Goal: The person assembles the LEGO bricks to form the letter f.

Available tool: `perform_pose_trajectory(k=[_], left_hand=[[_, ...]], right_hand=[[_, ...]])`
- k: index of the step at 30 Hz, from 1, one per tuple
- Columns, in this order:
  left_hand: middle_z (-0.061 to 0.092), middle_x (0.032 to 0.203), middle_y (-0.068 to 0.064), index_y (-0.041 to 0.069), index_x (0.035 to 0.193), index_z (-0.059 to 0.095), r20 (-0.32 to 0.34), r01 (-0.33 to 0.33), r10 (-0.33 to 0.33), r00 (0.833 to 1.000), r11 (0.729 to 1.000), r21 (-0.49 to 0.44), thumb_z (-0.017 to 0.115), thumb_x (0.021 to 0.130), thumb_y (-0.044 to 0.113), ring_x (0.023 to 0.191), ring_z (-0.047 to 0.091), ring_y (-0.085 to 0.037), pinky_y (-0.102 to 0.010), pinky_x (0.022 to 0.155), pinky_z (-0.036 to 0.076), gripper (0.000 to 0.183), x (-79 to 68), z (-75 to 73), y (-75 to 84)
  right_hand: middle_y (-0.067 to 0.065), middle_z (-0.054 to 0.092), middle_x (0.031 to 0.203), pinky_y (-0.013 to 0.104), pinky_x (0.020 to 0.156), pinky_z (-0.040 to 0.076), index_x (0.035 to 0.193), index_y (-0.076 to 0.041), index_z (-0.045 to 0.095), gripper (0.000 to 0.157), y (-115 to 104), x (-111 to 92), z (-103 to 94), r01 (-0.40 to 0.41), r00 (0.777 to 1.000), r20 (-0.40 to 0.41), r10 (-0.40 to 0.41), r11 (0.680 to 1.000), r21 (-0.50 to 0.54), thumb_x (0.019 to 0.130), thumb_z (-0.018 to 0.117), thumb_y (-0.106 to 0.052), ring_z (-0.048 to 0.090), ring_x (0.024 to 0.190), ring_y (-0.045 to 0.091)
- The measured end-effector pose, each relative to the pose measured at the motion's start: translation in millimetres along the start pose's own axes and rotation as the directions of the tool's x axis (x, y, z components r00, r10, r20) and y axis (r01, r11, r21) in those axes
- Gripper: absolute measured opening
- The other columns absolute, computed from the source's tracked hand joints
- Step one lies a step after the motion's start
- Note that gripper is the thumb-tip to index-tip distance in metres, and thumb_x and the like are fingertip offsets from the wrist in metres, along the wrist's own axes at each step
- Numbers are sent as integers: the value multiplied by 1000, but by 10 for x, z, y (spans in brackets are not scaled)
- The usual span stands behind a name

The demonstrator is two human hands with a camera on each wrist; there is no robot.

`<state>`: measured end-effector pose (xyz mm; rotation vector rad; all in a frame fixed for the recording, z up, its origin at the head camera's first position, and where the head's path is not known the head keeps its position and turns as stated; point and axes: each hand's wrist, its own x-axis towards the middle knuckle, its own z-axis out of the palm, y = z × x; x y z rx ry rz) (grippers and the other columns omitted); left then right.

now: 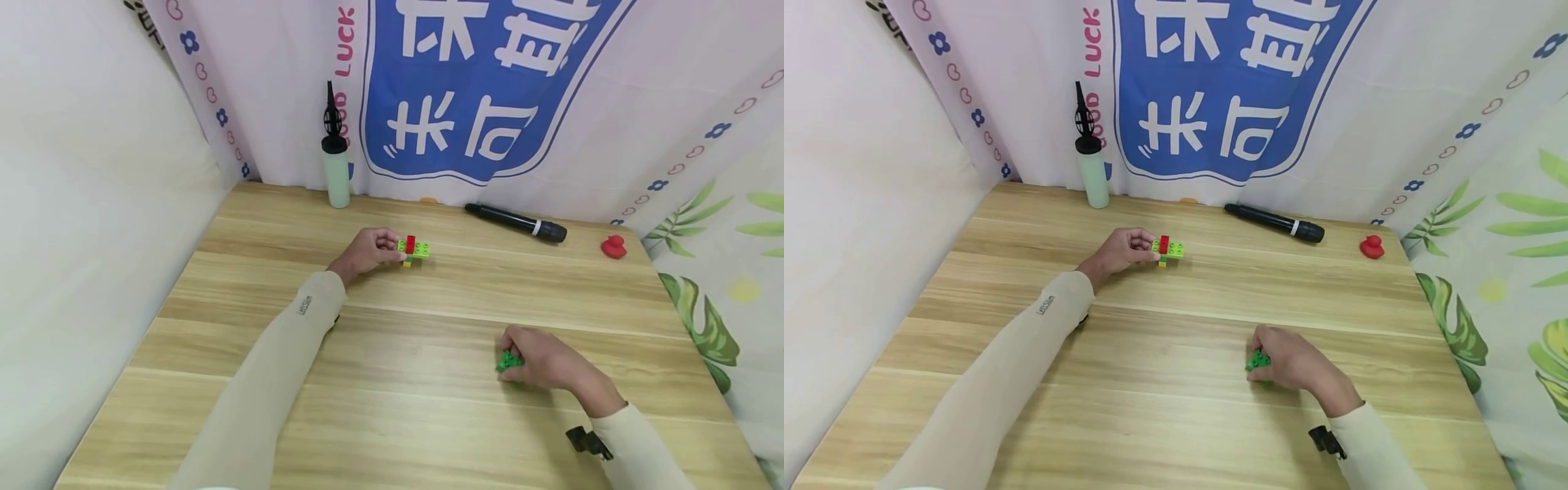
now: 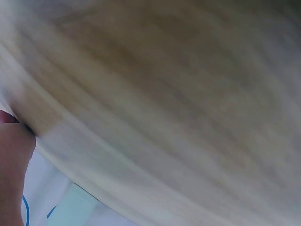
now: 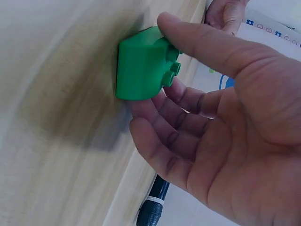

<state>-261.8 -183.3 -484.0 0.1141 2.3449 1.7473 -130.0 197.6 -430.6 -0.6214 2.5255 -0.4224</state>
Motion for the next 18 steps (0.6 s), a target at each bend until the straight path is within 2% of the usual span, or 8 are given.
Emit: perform_pose_trajectory(k=[5, 9, 11, 14, 18], left_hand=[[65, 102, -2, 0, 126, 69, -2, -4, 4, 1000, 1000, 4, 84, 94, 12, 94, 58, -13, -14, 74, 51, 37, -10, -8, 10], [66, 103, -3, 0, 126, 70, -12, 0, 0, 1000, 1000, 4, 84, 94, 12, 95, 59, -14, -14, 74, 51, 37, -17, -14, 9], [66, 103, -3, 0, 126, 70, -15, 0, 0, 1000, 1000, 2, 84, 94, 11, 95, 59, -14, -15, 74, 52, 36, -21, -14, 6], [67, 103, -3, 0, 125, 69, -13, -1, 1, 1000, 1000, -2, 83, 94, 10, 93, 60, -13, -16, 73, 52, 36, -20, -11, 1], [68, 103, -3, 0, 124, 70, -5, -5, 5, 1000, 1000, -11, 84, 94, 11, 92, 60, -12, -16, 72, 52, 36, -1, -8, -10]], right_hand=[[2, 66, 97, 29, 72, 51, 112, -6, 66, 34, -59, 106, -173, 15, 999, -36, -16, 1000, -20, 92, 88, -24, 57, 84, 14], [3, 72, 99, 39, 82, 59, 111, -6, 71, 28, -144, 273, -389, 70, 990, -123, -72, 997, -15, 92, 86, -20, 65, 91, 17], [4, 74, 100, 45, 87, 61, 112, -5, 73, 26, -199, 380, -504, 108, 977, -182, -109, 994, -15, 93, 85, -17, 68, 93, 19], [7, 74, 102, 49, 90, 60, 116, -4, 75, 25, -307, 565, -662, 178, 947, -269, -178, 984, -24, 94, 83, -13, 68, 96, 23], [15, 75, 116, 54, 97, 58, 127, -1, 74, 34, -480, 857, -807, 243, 903, -355, -241, 969, -39, 95, 81, -12, 67, 106, 31]])
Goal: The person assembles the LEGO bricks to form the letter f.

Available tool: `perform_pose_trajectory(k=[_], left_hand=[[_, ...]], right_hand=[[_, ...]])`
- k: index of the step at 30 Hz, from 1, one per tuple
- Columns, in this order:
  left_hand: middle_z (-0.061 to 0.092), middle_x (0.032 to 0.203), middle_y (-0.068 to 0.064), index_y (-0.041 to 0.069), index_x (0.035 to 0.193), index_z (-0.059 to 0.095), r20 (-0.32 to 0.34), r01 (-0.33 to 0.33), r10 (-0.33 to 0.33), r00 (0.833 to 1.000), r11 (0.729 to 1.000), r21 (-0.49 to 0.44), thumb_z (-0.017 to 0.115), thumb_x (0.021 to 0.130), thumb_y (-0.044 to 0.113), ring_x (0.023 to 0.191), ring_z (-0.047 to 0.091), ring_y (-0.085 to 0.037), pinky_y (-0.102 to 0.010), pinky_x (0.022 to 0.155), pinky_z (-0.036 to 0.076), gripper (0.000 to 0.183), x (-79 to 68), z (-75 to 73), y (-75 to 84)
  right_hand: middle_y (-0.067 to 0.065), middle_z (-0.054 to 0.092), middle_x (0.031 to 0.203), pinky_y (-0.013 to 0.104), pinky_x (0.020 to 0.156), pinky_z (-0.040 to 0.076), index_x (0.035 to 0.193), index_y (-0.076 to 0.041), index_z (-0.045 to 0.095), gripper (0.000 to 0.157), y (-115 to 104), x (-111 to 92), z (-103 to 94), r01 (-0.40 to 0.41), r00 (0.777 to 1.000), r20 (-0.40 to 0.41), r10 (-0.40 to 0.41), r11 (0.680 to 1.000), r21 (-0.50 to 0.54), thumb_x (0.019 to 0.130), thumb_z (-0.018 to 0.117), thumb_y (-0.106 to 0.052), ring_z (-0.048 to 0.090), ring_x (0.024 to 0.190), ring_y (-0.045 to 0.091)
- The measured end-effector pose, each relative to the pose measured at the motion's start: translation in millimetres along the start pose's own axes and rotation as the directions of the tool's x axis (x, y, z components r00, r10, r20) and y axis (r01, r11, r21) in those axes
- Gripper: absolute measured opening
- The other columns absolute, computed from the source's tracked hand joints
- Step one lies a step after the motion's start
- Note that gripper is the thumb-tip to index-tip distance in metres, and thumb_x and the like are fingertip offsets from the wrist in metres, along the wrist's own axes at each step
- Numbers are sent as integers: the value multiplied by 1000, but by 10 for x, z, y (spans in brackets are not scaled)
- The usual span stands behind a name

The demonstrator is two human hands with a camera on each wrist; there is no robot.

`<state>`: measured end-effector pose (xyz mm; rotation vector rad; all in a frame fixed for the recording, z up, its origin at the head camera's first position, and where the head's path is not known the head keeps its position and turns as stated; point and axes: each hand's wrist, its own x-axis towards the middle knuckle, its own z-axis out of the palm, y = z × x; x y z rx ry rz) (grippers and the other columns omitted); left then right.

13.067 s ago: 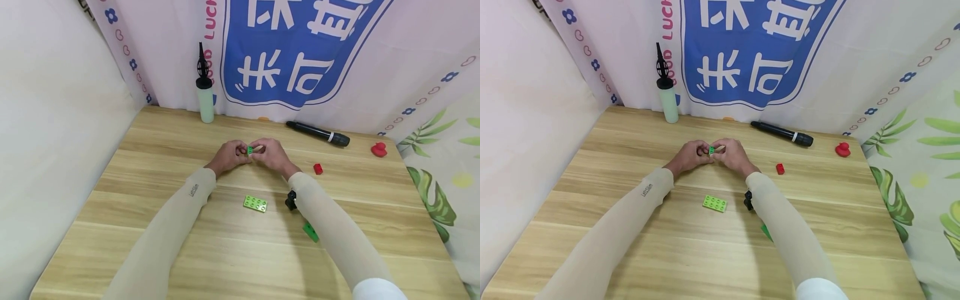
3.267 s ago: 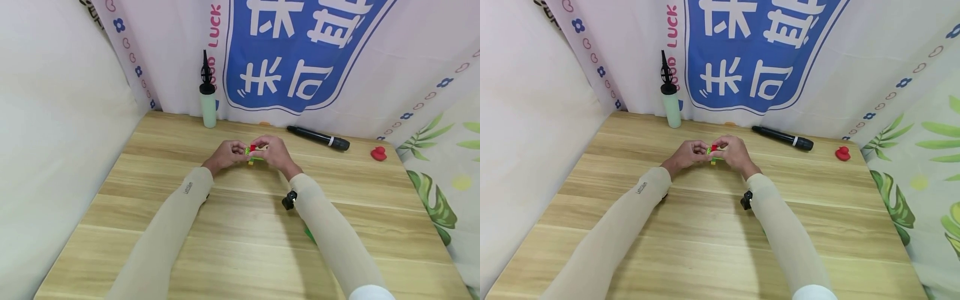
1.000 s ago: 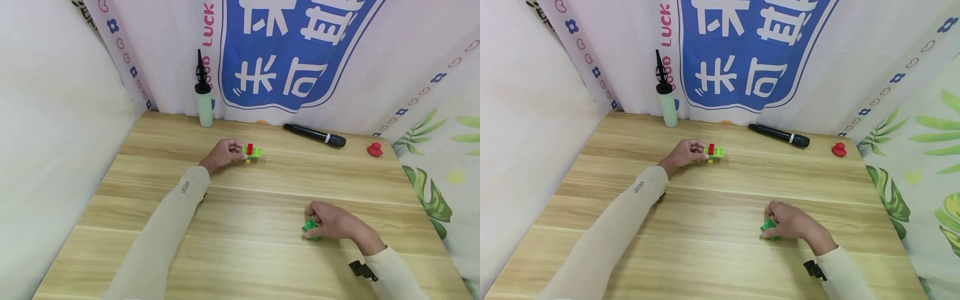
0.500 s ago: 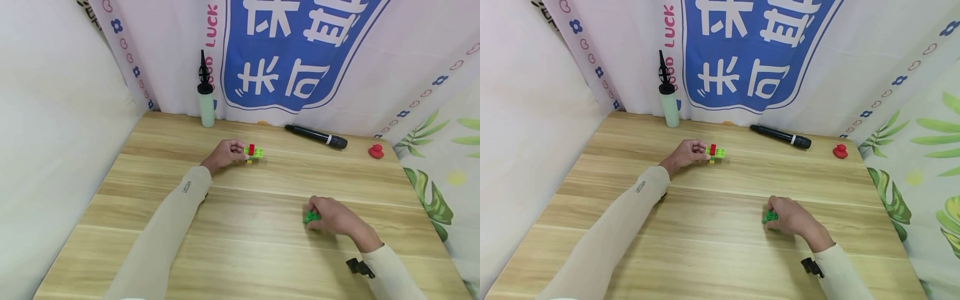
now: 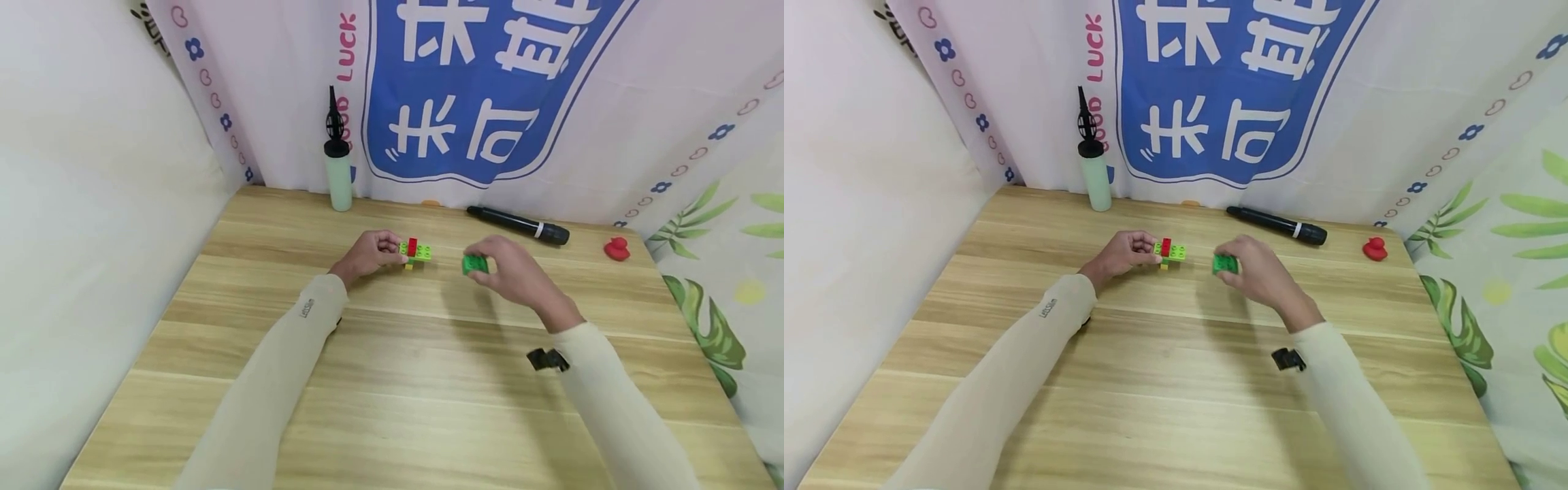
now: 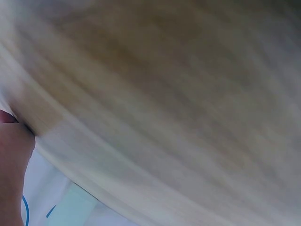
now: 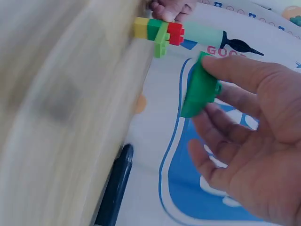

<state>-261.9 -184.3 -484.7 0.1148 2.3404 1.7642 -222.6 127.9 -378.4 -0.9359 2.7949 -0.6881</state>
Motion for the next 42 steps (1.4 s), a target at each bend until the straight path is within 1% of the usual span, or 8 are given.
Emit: perform_pose_trajectory(k=[3, 5, 10, 14, 22, 29, 36, 42], left_hand=[[68, 102, -3, 0, 124, 70, 5, 0, 0, 1000, 1000, -9, 84, 93, 11, 92, 61, -12, -16, 72, 52, 36, 7, 5, -5], [68, 102, -3, 0, 124, 70, 6, 2, -2, 1000, 1000, -10, 84, 93, 11, 92, 61, -12, -16, 72, 53, 36, 7, 7, -4], [69, 102, -4, -1, 124, 70, 10, -1, 1, 1000, 1000, -6, 84, 94, 10, 91, 62, -12, -17, 72, 53, 35, -2, 24, -8], [71, 102, -4, -1, 124, 70, 12, -16, 16, 1000, 1000, -1, 84, 94, 11, 91, 63, -10, -17, 73, 53, 35, -7, 50, -13], [71, 102, -4, -2, 123, 71, 9, -24, 24, 1000, 1000, -9, 82, 94, 8, 90, 63, -9, -16, 73, 53, 33, -21, 86, 4], [72, 100, -2, -1, 122, 71, 12, -32, 32, 999, 999, -4, 81, 94, 7, 90, 64, -9, -17, 73, 54, 30, -24, 61, 8], [71, 104, -5, -1, 125, 71, 6, -17, 17, 1000, 1000, 9, 83, 94, 10, 92, 63, -11, -16, 73, 53, 34, -12, 42, 7], [70, 103, -4, -2, 124, 70, -1, -24, 24, 1000, 1000, 9, 82, 95, 9, 92, 63, -10, -16, 73, 53, 34, -10, 24, 4]], right_hand=[[19, 72, 128, 55, 103, 56, 135, -1, 71, 43, -77, 250, 48, 16, 999, -30, -16, 1000, 9, 96, 81, -14, 67, 116, 36], [20, 72, 132, 54, 104, 56, 137, 0, 69, 45, -124, 405, 110, 19, 999, -39, -18, 999, 31, 96, 81, -15, 67, 118, 37], [19, 75, 126, 50, 104, 58, 132, 2, 70, 43, -194, 714, 309, 18, 999, -50, -12, 994, 112, 95, 83, -15, 71, 115, 35], [17, 76, 121, 48, 101, 57, 127, 0, 73, 38, -217, 843, 431, 15, 998, -55, -8, 991, 136, 94, 84, -15, 71, 112, 32], [13, 74, 126, 49, 104, 56, 129, -5, 75, 36, -219, 908, 485, -15, 998, -57, 23, 989, 150, 95, 84, -15, 70, 115, 30], [14, 75, 123, 48, 102, 57, 125, -4, 77, 34, -190, 926, 507, -19, 997, -72, 33, 982, 190, 94, 85, -13, 71, 111, 31], [15, 74, 122, 47, 100, 58, 125, -3, 78, 35, -217, 950, 524, -28, 996, -78, 44, 981, 192, 92, 86, -12, 70, 111, 32], [15, 73, 126, 46, 100, 58, 125, -2, 77, 35, -261, 958, 538, -38, 995, -86, 54, 983, 178, 93, 85, -11, 69, 111, 31]])
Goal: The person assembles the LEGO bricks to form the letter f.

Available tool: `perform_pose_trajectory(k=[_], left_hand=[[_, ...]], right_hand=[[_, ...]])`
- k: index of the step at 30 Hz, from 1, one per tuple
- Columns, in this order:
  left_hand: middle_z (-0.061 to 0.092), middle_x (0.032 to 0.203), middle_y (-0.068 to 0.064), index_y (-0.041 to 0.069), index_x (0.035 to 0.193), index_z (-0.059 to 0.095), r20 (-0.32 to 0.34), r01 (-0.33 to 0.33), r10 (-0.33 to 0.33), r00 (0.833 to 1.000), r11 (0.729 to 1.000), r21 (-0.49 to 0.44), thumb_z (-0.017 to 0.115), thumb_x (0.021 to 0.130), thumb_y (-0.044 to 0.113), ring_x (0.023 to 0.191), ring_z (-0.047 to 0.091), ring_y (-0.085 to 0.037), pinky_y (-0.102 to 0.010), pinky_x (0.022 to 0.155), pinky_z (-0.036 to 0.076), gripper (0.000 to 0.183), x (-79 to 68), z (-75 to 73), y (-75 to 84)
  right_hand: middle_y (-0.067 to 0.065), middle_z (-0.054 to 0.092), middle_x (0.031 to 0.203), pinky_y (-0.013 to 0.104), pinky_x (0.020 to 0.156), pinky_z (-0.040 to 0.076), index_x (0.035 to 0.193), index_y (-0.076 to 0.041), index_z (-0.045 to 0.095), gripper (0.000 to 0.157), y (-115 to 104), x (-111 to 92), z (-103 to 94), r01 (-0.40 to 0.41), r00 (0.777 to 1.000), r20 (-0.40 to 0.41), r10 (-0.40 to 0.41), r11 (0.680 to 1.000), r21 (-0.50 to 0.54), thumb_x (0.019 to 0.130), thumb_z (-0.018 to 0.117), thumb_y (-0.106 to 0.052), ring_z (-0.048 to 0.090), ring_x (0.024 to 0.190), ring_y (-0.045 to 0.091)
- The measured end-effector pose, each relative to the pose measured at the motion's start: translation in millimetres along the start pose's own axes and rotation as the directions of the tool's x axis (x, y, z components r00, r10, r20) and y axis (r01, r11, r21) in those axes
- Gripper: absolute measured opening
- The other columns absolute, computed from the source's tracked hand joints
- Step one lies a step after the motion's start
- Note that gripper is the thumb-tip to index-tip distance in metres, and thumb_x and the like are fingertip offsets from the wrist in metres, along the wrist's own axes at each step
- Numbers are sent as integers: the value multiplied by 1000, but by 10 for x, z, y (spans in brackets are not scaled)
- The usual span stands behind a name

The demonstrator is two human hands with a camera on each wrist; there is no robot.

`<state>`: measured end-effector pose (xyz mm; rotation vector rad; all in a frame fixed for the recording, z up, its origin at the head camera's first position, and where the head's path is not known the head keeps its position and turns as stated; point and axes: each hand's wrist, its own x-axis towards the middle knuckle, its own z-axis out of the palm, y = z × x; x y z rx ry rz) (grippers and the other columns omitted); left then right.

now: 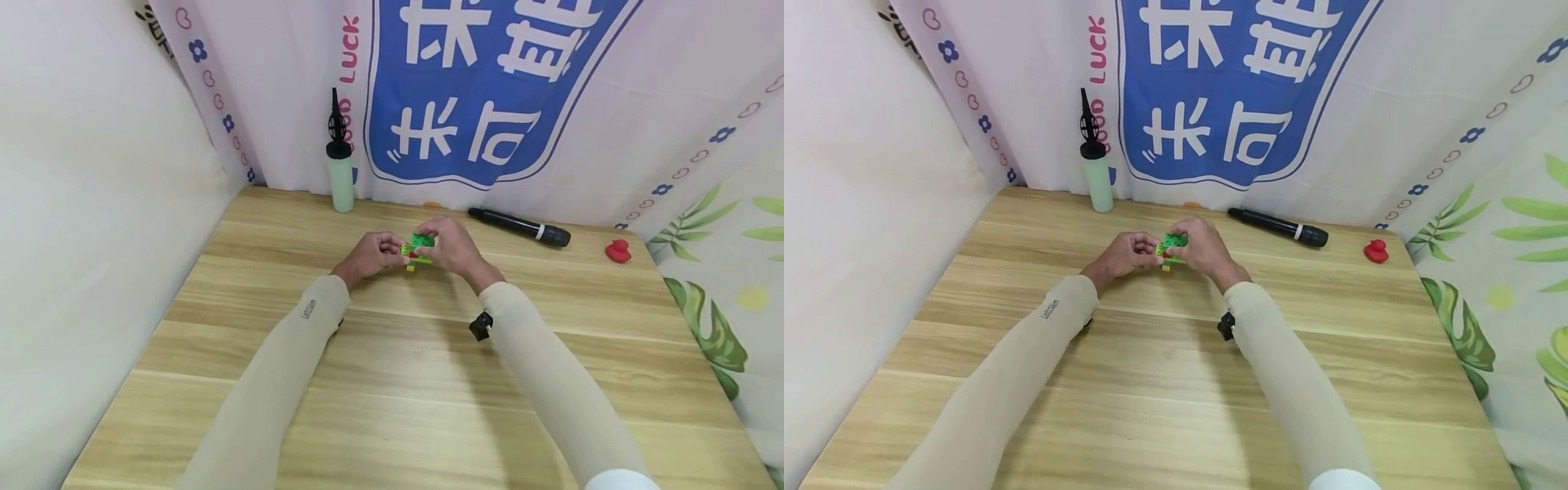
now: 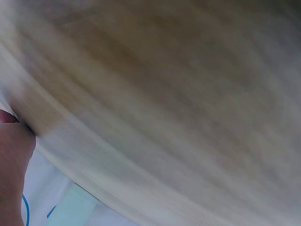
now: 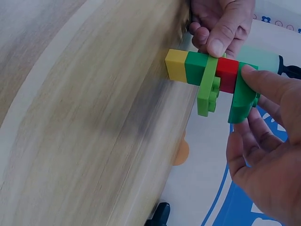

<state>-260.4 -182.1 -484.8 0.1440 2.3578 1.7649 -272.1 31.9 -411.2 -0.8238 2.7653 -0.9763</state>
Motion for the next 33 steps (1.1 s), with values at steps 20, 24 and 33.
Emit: perform_pose_trajectory(k=[20, 24, 33], left_hand=[[73, 108, -8, 0, 125, 73, 22, -18, 16, 1000, 998, 57, 81, 97, 18, 97, 64, -14, -20, 80, 55, 34, -69, 13, 34], [79, 111, -10, 4, 118, 80, 76, -113, 99, 992, 970, 217, 78, 101, 28, 98, 66, -16, -25, 85, 55, 30, -125, 60, 63], [81, 110, -7, 6, 113, 83, 181, -212, 151, 972, 898, 386, 72, 105, 32, 93, 65, -13, -28, 86, 56, 30, -167, 253, 109]], right_hand=[[23, 69, 132, 48, 109, 56, 140, 2, 58, 50, 372, -188, 181, -164, 986, 6, 169, 946, 279, 97, 80, -12, 68, 124, 37], [22, 69, 131, 48, 108, 58, 135, 2, 57, 45, 430, -289, 171, -203, 975, -13, 222, 913, 355, 100, 78, -17, 69, 124, 37], [13, 72, 118, 37, 92, 58, 113, -5, 68, 27, 474, -556, 163, -325, 944, 33, 328, 908, 265, 105, 73, -30, 70, 114, 29]])
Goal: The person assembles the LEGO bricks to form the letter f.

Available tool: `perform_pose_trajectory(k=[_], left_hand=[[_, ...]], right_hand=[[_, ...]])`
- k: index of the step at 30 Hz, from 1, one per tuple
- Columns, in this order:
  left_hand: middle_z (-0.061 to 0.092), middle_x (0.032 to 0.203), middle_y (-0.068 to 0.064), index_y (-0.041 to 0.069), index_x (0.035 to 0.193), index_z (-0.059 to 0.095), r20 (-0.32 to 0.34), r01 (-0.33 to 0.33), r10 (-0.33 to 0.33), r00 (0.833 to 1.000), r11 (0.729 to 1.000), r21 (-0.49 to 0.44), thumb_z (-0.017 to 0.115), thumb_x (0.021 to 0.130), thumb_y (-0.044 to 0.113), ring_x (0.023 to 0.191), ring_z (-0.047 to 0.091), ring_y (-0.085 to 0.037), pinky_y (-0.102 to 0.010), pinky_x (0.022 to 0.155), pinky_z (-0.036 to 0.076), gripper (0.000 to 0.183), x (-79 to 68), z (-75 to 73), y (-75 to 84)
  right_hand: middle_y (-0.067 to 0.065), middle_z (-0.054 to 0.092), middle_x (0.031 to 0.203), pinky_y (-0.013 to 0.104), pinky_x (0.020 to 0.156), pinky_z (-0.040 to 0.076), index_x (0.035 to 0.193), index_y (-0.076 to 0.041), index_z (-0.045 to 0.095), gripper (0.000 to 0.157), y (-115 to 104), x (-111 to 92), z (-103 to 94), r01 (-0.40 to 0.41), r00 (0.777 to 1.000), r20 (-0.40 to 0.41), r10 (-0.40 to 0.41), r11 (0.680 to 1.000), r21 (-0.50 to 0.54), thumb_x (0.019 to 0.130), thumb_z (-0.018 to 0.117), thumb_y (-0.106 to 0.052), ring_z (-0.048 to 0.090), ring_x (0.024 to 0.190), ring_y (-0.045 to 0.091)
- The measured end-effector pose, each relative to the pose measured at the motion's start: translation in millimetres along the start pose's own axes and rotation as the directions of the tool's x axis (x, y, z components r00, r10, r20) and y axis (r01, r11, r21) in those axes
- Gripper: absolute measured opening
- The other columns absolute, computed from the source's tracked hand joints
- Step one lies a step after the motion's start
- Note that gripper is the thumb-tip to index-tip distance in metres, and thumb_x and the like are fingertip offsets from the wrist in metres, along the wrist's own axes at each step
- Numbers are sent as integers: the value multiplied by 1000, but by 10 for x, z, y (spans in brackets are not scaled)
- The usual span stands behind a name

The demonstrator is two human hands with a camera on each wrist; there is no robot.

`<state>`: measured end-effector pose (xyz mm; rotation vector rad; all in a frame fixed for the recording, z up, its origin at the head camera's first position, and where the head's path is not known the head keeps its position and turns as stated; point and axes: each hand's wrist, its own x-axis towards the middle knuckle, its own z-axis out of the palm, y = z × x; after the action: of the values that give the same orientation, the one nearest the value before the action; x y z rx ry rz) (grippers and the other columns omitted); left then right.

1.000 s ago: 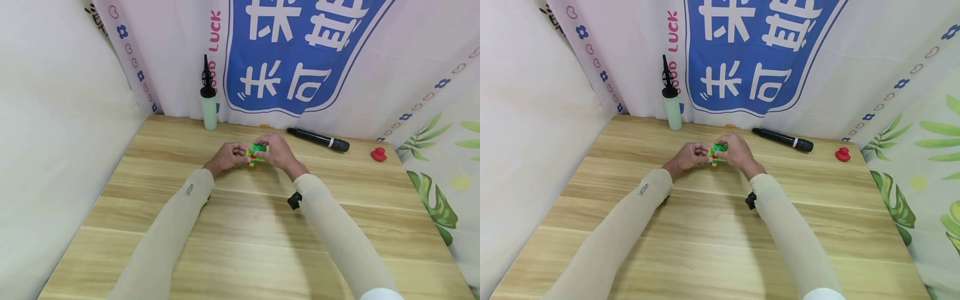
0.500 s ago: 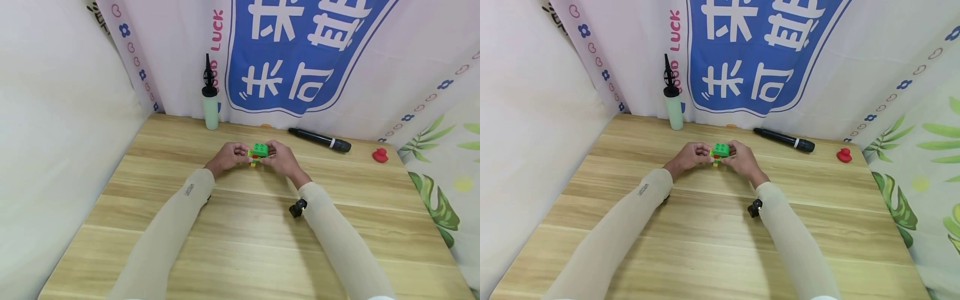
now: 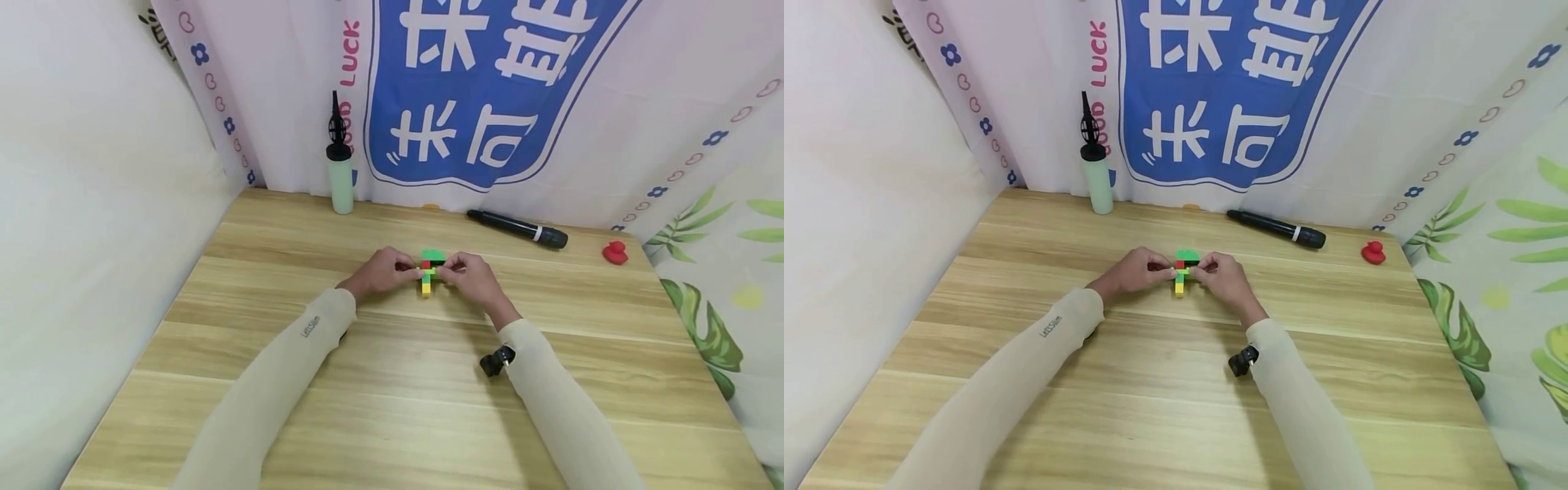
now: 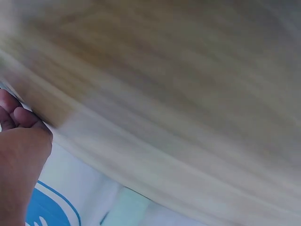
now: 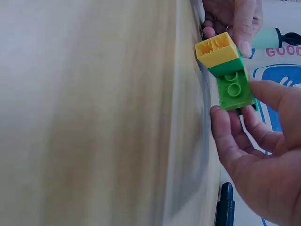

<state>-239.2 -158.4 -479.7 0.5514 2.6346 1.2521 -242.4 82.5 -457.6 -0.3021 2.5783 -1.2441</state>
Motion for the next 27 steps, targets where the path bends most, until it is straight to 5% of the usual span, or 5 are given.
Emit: perform_pose_trajectory(k=[6, 27], left_hand=[[80, 125, -9, 6, 123, 80, 6, 25, -25, 1000, 1000, 10, 71, 106, 31, 107, 71, -17, -37, 98, 60, 32, -4, 36, 18], [81, 118, -6, 8, 118, 82, 31, 27, -28, 999, 1000, 9, 73, 105, 33, 98, 65, -16, -30, 89, 56, 29, -70, -16, -43]], right_hand=[[9, 71, 107, 29, 81, 50, 111, -7, 68, 24, 36, -64, 38, -25, 1000, -2, 25, 1000, -17, 106, 70, -31, 63, 95, 21], [11, 74, 112, 29, 83, 52, 112, -8, 69, 23, 115, -142, 19, -21, 1000, -8, 21, 1000, -18, 106, 70, -30, 65, 100, 22]])
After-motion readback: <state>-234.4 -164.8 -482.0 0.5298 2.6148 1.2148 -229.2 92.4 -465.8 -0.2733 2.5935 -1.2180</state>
